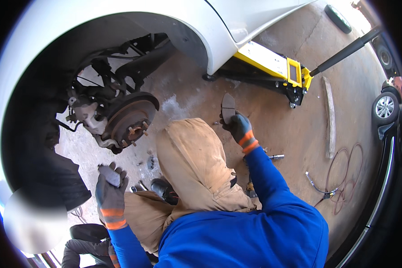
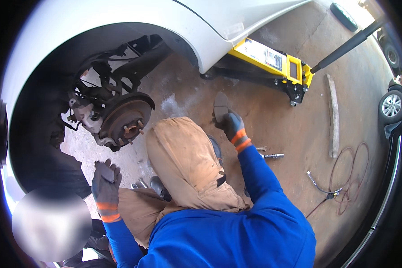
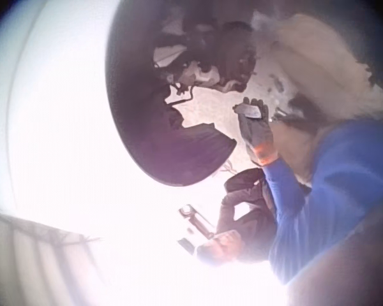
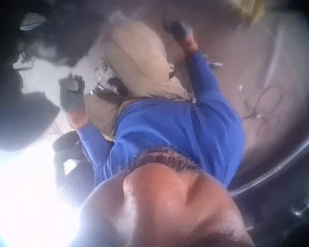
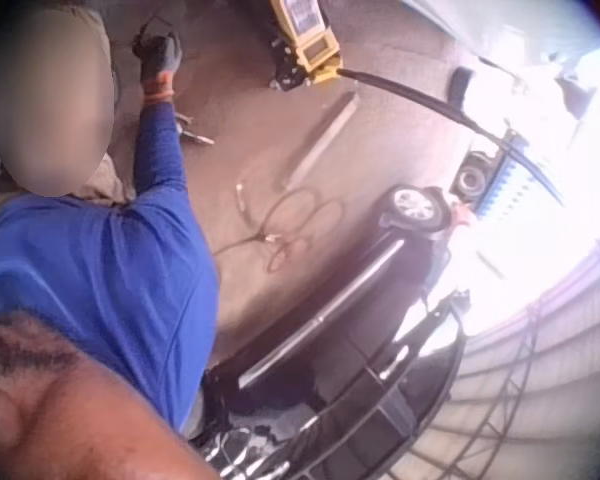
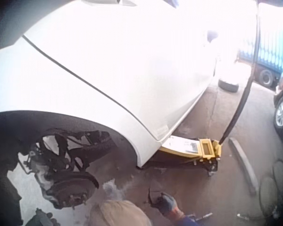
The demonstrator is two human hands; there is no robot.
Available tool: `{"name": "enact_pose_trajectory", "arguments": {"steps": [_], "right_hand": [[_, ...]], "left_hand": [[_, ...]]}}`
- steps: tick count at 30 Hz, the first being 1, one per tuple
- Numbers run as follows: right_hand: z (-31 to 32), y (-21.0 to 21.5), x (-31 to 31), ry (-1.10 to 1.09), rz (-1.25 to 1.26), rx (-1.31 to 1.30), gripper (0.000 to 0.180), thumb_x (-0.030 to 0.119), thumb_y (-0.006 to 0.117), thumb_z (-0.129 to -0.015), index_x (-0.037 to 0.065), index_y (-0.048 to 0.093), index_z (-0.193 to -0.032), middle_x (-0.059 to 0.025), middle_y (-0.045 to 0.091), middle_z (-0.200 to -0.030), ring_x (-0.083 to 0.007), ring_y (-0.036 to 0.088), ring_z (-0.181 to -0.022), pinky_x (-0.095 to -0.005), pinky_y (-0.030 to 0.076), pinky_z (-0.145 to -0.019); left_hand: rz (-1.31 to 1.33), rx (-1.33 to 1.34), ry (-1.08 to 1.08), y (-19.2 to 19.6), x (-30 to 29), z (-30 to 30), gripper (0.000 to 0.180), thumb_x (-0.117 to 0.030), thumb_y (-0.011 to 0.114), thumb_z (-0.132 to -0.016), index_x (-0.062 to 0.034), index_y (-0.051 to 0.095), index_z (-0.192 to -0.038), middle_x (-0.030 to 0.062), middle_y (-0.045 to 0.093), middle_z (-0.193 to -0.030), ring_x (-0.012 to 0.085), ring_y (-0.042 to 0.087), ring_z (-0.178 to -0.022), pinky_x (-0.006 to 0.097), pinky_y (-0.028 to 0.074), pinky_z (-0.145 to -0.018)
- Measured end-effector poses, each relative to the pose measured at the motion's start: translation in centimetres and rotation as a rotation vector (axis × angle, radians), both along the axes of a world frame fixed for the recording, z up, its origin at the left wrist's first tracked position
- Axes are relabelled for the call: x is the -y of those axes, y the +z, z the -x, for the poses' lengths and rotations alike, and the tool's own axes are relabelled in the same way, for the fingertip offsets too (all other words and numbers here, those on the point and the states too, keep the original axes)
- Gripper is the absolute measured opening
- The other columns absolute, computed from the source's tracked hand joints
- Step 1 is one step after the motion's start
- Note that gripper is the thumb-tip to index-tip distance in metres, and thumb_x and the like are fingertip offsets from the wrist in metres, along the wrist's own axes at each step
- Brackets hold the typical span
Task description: The person removes the brake caliper and old brake pads from a white car's wheel hub, then installs new brake pads and reattaches the caliper. The person uses a wrench and other hand tools to loosen and tighten bolts during the process.
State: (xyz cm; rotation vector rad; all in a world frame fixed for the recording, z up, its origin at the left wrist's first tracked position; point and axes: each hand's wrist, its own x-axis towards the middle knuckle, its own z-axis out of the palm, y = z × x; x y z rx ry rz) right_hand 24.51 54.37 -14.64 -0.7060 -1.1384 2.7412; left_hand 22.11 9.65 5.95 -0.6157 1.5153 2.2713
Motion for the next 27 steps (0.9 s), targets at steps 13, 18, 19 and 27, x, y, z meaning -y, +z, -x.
{"name": "enact_pose_trajectory", "arguments": {"steps": [13,18,19,27], "right_hand": [[2.4,23.5,15.1,0.452,0.008,-0.098,0.039,0.02,0.053,-0.085,-0.002,0.055,-0.118,-0.0129,0.063,-0.097,-0.0234,0.06,-0.075,-0.0341,0.046,-0.061],[2.5,22.9,21.5,0.659,0.576,0.037,0.03,0.022,0.05,-0.089,-0.003,0.058,-0.104,-0.0129,0.061,-0.09,-0.0226,0.058,-0.074,-0.0299,0.045,-0.058],[2.3,22.1,22.0,0.655,0.598,0.088,0.03,0.022,0.049,-0.089,-0.003,0.059,-0.102,-0.0123,0.06,-0.087,-0.0209,0.055,-0.073,-0.0291,0.043,-0.058],[2.9,20.8,23.3,0.609,0.47,0.172,0.028,0.023,0.049,-0.088,0.0,0.058,-0.101,-0.0124,0.061,-0.086,-0.0222,0.053,-0.069,-0.0305,0.041,-0.057]], "left_hand": [[-0.835,-0.163,-0.123,0.3,-5.5,1.8,0.043,-0.033,0.049,-0.099,-0.0039,0.046,-0.131,0.0165,0.059,-0.119,0.0272,0.064,-0.099,0.033,0.06,-0.076],[-0.803,-0.161,-0.005,1.2,-3.8,0.0,0.04,-0.03,0.047,-0.1,-0.0037,0.048,-0.13,0.014,0.061,-0.116,0.0244,0.062,-0.106,0.034,0.058,-0.086],[-0.75,-0.154,0.056,1.8,-4.0,-0.6,0.039,-0.029,0.047,-0.101,-0.0034,0.049,-0.13,0.0135,0.061,-0.116,0.024,0.062,-0.107,0.034,0.057,-0.087],[-0.75,-0.032,0.081,-0.5,-2.9,-0.9,0.03,-0.021,0.048,-0.1,0.0005,0.053,-0.12,0.0134,0.061,-0.111,0.0262,0.064,-0.1,0.033,0.058,-0.087]]}}
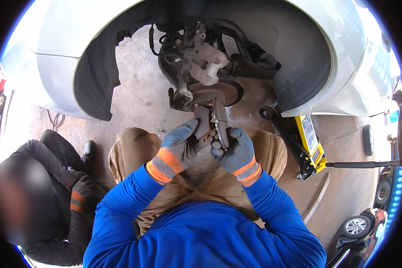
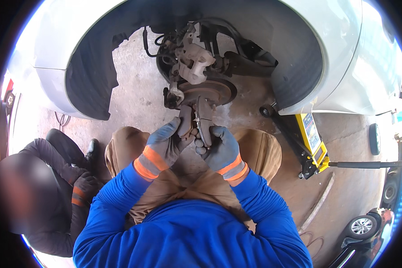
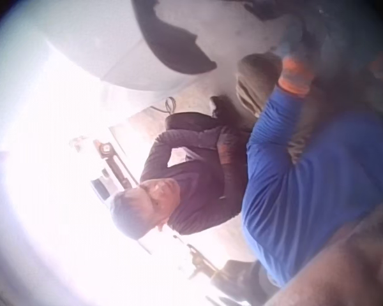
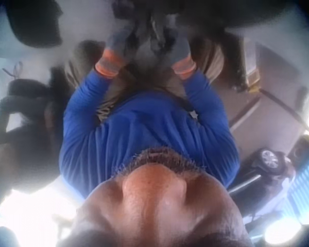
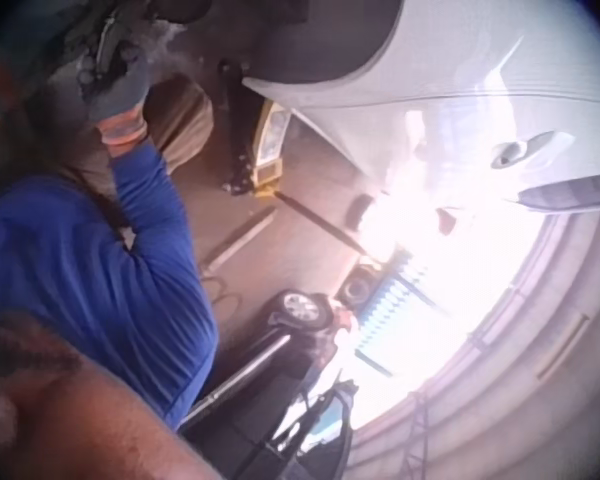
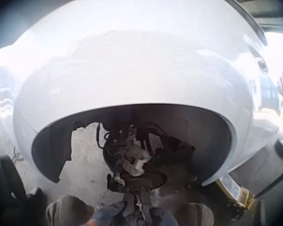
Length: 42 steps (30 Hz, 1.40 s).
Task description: The person removes the brake caliper and old brake pads from a white car's wheel hub, then installs new brake pads and reattaches the caliper. The person uses a wrench and other hand tools to loosen and tighten bolts during the process.
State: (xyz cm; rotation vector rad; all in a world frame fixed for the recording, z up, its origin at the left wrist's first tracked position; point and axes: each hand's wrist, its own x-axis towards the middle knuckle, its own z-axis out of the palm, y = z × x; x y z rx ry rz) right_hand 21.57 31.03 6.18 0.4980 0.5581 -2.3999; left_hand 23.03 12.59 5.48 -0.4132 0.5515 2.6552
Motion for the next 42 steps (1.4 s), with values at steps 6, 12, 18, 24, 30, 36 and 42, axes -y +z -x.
{"name": "enact_pose_trajectory", "arguments": {"steps": [6,12,18,24,30,36,42], "right_hand": [[-0.5,-0.1,-0.2,-0.023,-0.085,-0.004,0.025,0.022,0.05,-0.089,0.003,0.058,-0.103,-0.0122,0.062,-0.088,-0.0242,0.055,-0.07,-0.0328,0.041,-0.058],[-0.5,0.1,-1.0,0.0,-0.106,-0.091,0.028,0.02,0.049,-0.09,0.002,0.057,-0.11,-0.0123,0.062,-0.092,-0.0255,0.056,-0.071,-0.0335,0.042,-0.059],[-0.6,-0.8,-1.9,0.027,-0.098,-0.138,0.038,0.021,0.05,-0.09,0.0,0.055,-0.121,-0.0162,0.065,-0.102,-0.0246,0.061,-0.078,-0.0323,0.048,-0.063],[-0.5,-0.8,-2.1,0.064,-0.105,-0.251,0.043,0.022,0.051,-0.089,-0.002,0.051,-0.125,-0.0197,0.065,-0.106,-0.0245,0.063,-0.079,-0.0313,0.049,-0.063],[-0.8,-0.2,-1.9,0.035,-0.131,-0.315,0.046,0.02,0.052,-0.088,-0.003,0.049,-0.127,-0.0203,0.065,-0.107,-0.0245,0.064,-0.081,-0.0312,0.048,-0.06],[-0.7,-0.6,-2.1,0.054,-0.128,-0.329,0.047,0.02,0.052,-0.088,-0.004,0.048,-0.129,-0.0208,0.064,-0.108,-0.0244,0.065,-0.082,-0.0304,0.049,-0.061],[-0.7,-0.7,-2.1,0.051,-0.128,-0.32,0.047,0.02,0.053,-0.088,-0.003,0.048,-0.129,-0.0217,0.064,-0.109,-0.024,0.065,-0.083,-0.0305,0.049,-0.061]], "left_hand": [[-0.075,0.025,-0.032,-1.4,0.2,0.0,0.027,-0.018,0.049,-0.099,0.0001,0.053,-0.118,0.0131,0.062,-0.11,0.0258,0.065,-0.096,0.033,0.058,-0.085],[0.024,0.061,-0.018,-0.4,-1.2,0.2,0.028,-0.018,0.048,-0.099,-0.0015,0.054,-0.121,0.0084,0.063,-0.107,0.018,0.066,-0.092,0.027,0.061,-0.074],[-0.031,0.035,-0.048,-1.5,-1.2,0.2,0.026,-0.017,0.046,-0.099,-0.0009,0.054,-0.119,0.0095,0.064,-0.105,0.0186,0.067,-0.091,0.027,0.061,-0.073],[-0.149,0.004,-0.064,-2.0,-1.3,0.4,0.024,-0.014,0.043,-0.1,0.0011,0.053,-0.116,0.0122,0.064,-0.103,0.0199,0.067,-0.088,0.029,0.061,-0.075],[-0.184,-0.011,-0.07,-1.5,-1.4,0.2,0.025,-0.014,0.04,-0.101,0.0023,0.053,-0.115,0.0138,0.064,-0.101,0.0213,0.066,-0.085,0.029,0.06,-0.077],[-0.202,-0.034,-0.098,-1.8,-1.4,0.3,0.025,-0.014,0.04,-0.101,0.0026,0.053,-0.114,0.0121,0.063,-0.098,0.0201,0.066,-0.083,0.028,0.06,-0.077],[-0.168,0.015,-0.083,-1.1,-1.6,0.3,0.025,-0.014,0.039,-0.101,0.0028,0.054,-0.112,0.0116,0.063,-0.096,0.0186,0.066,-0.082,0.027,0.06,-0.075]]}}
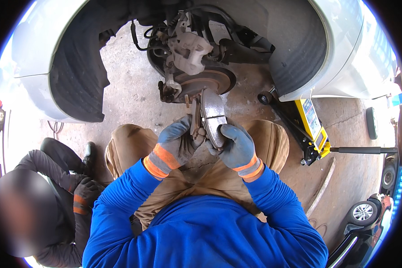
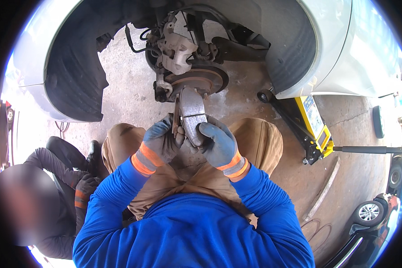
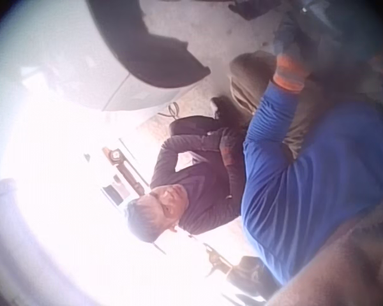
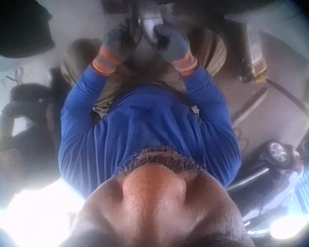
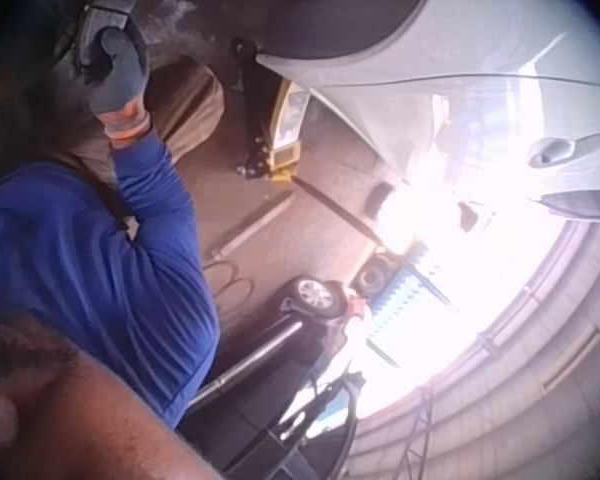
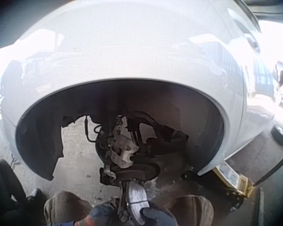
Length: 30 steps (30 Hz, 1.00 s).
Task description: The person removes the brake caliper and old brake pads from a white car's wheel hub, then installs new brake pads and reattaches the caliper. The person uses a wrench and other hand tools to loosen and tighten bolts during the process.
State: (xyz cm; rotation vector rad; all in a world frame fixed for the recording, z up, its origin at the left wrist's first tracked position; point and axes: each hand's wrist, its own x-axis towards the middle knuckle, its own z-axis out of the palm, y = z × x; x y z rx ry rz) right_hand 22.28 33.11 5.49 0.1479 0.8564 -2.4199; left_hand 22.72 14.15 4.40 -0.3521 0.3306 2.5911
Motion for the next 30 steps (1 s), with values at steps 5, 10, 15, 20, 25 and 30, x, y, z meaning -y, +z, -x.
{"name": "enact_pose_trajectory", "arguments": {"steps": [5,10,15,20,25,30], "right_hand": [[0.0,-0.1,0.0,0.0,-0.003,0.007,0.047,0.019,0.052,-0.089,-0.003,0.047,-0.13,-0.0223,0.064,-0.108,-0.0239,0.065,-0.083,-0.031,0.049,-0.061],[-0.1,0.7,0.3,-0.022,-0.008,-0.009,0.046,0.017,0.05,-0.088,-0.003,0.048,-0.129,-0.0218,0.065,-0.107,-0.0243,0.065,-0.082,-0.0324,0.05,-0.062],[0.0,0.3,-0.2,-0.14,-0.105,-0.048,0.045,0.014,0.05,-0.085,-0.004,0.049,-0.126,-0.0181,0.065,-0.104,-0.025,0.064,-0.082,-0.0352,0.05,-0.065],[-0.1,0.8,-0.1,-0.207,-0.186,-0.023,0.043,0.013,0.049,-0.084,-0.004,0.051,-0.124,-0.0152,0.063,-0.106,-0.0252,0.062,-0.085,-0.0364,0.05,-0.072],[0.0,0.5,-0.6,-0.164,-0.198,-0.054,0.043,0.013,0.05,-0.083,-0.004,0.052,-0.123,-0.0143,0.063,-0.106,-0.0246,0.062,-0.087,-0.0363,0.05,-0.073],[0.0,0.7,-0.6,-0.192,-0.192,-0.118,0.044,0.012,0.052,-0.086,-0.003,0.052,-0.127,-0.0099,0.063,-0.103,-0.0184,0.061,-0.083,-0.0315,0.049,-0.071]], "left_hand": [[0.0,-0.028,-0.006,-0.4,0.1,0.0,0.025,-0.015,0.039,-0.101,0.0029,0.054,-0.112,0.0114,0.063,-0.096,0.0181,0.066,-0.081,0.027,0.06,-0.074],[-0.034,-0.157,-0.016,-0.6,0.2,0.2,0.029,-0.018,0.042,-0.1,0.0035,0.052,-0.117,0.0131,0.063,-0.098,0.0211,0.065,-0.088,0.029,0.057,-0.077],[0.233,-0.32,0.03,0.6,0.4,0.5,0.04,-0.021,0.045,-0.099,0.0038,0.047,-0.13,0.0142,0.062,-0.114,0.0239,0.063,-0.101,0.034,0.053,-0.084],[0.325,-0.339,0.047,1.3,0.8,0.2,0.043,-0.013,0.045,-0.099,0.0058,0.042,-0.137,0.0149,0.059,-0.125,0.025,0.062,-0.108,0.037,0.052,-0.09],[0.54,-0.336,0.043,1.4,0.3,0.0,0.047,-0.012,0.05,-0.096,0.0035,0.041,-0.139,0.0136,0.057,-0.129,0.0244,0.061,-0.112,0.042,0.051,-0.093],[0.438,-0.367,0.029,1.4,0.7,0.2,0.045,-0.001,0.047,-0.095,0.0084,0.04,-0.138,0.0153,0.054,-0.131,0.023,0.056,-0.118,0.038,0.046,-0.1]]}}
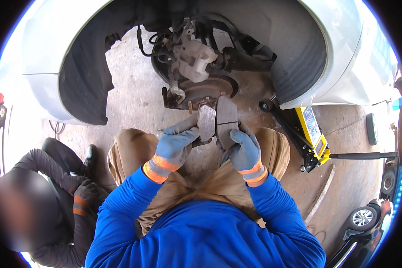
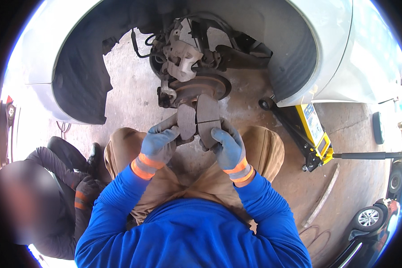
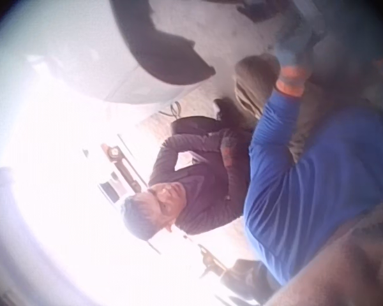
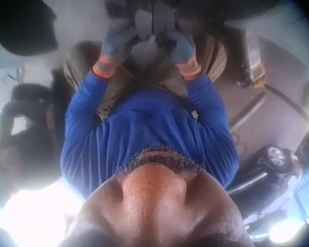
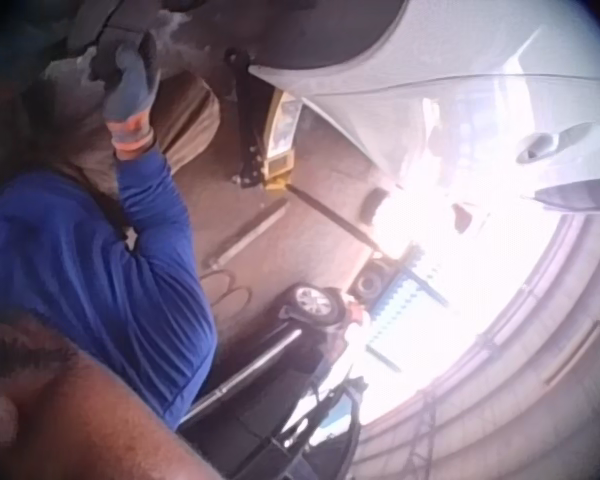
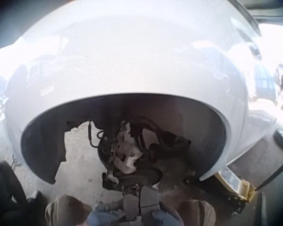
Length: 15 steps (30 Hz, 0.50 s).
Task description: The person removes the brake caliper and old brake pads from a white car's wheel hub, then installs new brake pads and reattaches the caliper. The person uses a wrench and other hand tools to loosen and tighten bolts during the process.
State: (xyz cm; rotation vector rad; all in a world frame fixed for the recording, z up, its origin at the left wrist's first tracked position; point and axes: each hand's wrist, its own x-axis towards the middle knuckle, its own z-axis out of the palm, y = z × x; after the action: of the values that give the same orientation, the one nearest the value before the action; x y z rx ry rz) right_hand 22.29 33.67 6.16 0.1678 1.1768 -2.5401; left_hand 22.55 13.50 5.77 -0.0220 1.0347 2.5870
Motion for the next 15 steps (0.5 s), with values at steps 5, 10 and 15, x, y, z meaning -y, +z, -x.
{"name": "enact_pose_trajectory", "arguments": {"steps": [5,10,15], "right_hand": [[-0.2,-0.8,-0.4,0.012,-0.045,-0.107,0.051,0.008,0.052,-0.082,-0.003,0.048,-0.132,-0.0129,0.063,-0.113,-0.0222,0.063,-0.094,-0.0358,0.051,-0.081],[-0.2,-0.8,-0.5,-0.001,-0.099,-0.143,0.051,0.007,0.052,-0.082,-0.004,0.049,-0.131,-0.0123,0.063,-0.113,-0.0211,0.062,-0.094,-0.0344,0.05,-0.081],[-0.1,-1.2,-0.7,0.013,-0.149,-0.206,0.048,0.007,0.052,-0.081,-0.004,0.051,-0.128,-0.0109,0.064,-0.11,-0.0187,0.062,-0.093,-0.0321,0.049,-0.081]], "left_hand": [[0.032,-0.075,-0.031,-0.4,0.0,0.0,0.054,-0.008,0.05,-0.092,0.0101,0.035,-0.14,0.0174,0.049,-0.138,0.027,0.05,-0.126,0.042,0.038,-0.107],[-0.061,-0.052,-0.026,-0.6,-0.1,0.2,0.05,-0.004,0.048,-0.093,0.0092,0.037,-0.14,0.0168,0.049,-0.138,0.0275,0.05,-0.127,0.043,0.037,-0.108],[-0.099,-0.051,-0.028,-0.6,-0.1,0.2,0.047,0.0,0.048,-0.093,0.0091,0.039,-0.138,0.0174,0.05,-0.137,0.0288,0.05,-0.126,0.044,0.038,-0.108]]}}
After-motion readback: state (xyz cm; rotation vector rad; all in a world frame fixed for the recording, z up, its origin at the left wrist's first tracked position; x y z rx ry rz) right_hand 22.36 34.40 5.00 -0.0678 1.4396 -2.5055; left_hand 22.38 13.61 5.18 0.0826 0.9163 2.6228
